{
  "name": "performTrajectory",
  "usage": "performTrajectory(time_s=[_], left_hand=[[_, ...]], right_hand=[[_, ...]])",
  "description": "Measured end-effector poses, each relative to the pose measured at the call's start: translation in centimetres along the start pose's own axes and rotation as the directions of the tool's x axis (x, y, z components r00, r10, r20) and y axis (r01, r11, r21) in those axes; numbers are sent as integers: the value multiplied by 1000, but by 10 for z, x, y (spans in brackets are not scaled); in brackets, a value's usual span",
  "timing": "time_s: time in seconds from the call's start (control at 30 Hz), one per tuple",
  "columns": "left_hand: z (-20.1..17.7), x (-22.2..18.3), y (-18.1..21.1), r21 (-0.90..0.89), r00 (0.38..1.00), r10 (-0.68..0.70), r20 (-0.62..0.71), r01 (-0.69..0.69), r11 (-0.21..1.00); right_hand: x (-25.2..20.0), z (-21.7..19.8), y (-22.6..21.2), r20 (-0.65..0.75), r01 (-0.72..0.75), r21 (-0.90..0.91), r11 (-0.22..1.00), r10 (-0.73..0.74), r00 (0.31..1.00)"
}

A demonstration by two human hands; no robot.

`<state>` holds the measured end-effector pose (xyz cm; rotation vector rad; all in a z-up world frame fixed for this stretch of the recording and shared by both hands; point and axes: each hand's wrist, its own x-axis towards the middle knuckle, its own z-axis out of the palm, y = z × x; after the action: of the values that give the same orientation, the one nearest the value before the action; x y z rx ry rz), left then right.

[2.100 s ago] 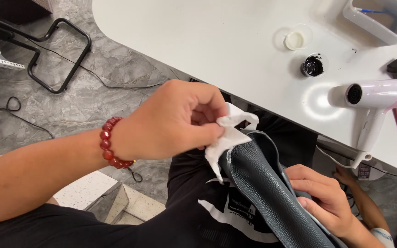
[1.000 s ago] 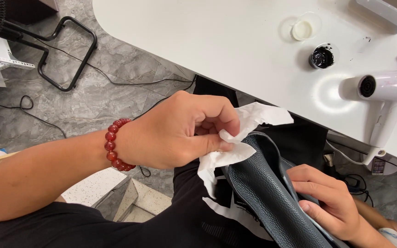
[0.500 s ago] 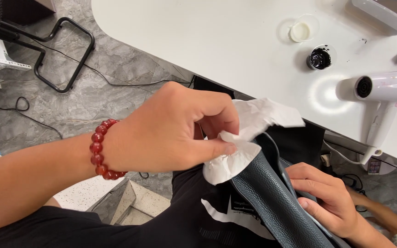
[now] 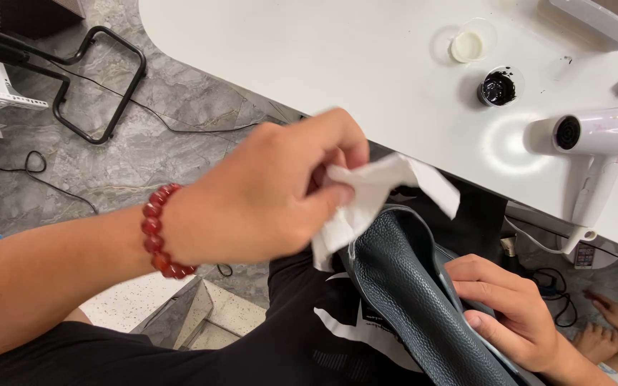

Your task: The recorder is repairing or restoring a leather bag by applying dye or edge paint to the seams and cleaning the leather surface with a cloth.

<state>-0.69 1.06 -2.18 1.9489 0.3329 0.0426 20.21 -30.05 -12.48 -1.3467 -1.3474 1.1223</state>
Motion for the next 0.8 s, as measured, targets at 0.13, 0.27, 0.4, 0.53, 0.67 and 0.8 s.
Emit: performTrajectory(time_s=[0.13, 0.27, 0.4, 0.53, 0.67, 0.8], left_hand=[[-10, -8, -11, -207, 998, 32, -51, -42, 978], [-11, -10, -10, -102, 999, -45, -25, 42, 994], [-8, -8, -7, -188, 998, 54, -42, -61, 980], [-2, -1, 4, -151, 999, 37, 40, -30, 988], [2, 6, 15, -47, 995, 94, 31, -93, 995], [4, 7, 14, 50, 992, -94, 79, 90, 995]], right_hand=[[1, -3, 0, 19, 28, 2, 1000, -28, 999], [0, -4, 1, 17, 26, -2, 1000, -26, 1000], [0, -5, 2, 21, 18, -16, 1000, -18, 1000], [1, -5, 3, 17, 18, 7, 1000, -18, 1000], [2, -3, 3, 7, -26, -6, 1000, 26, 1000], [0, -4, 4, 1, -21, -5, 1000, 21, 1000]])
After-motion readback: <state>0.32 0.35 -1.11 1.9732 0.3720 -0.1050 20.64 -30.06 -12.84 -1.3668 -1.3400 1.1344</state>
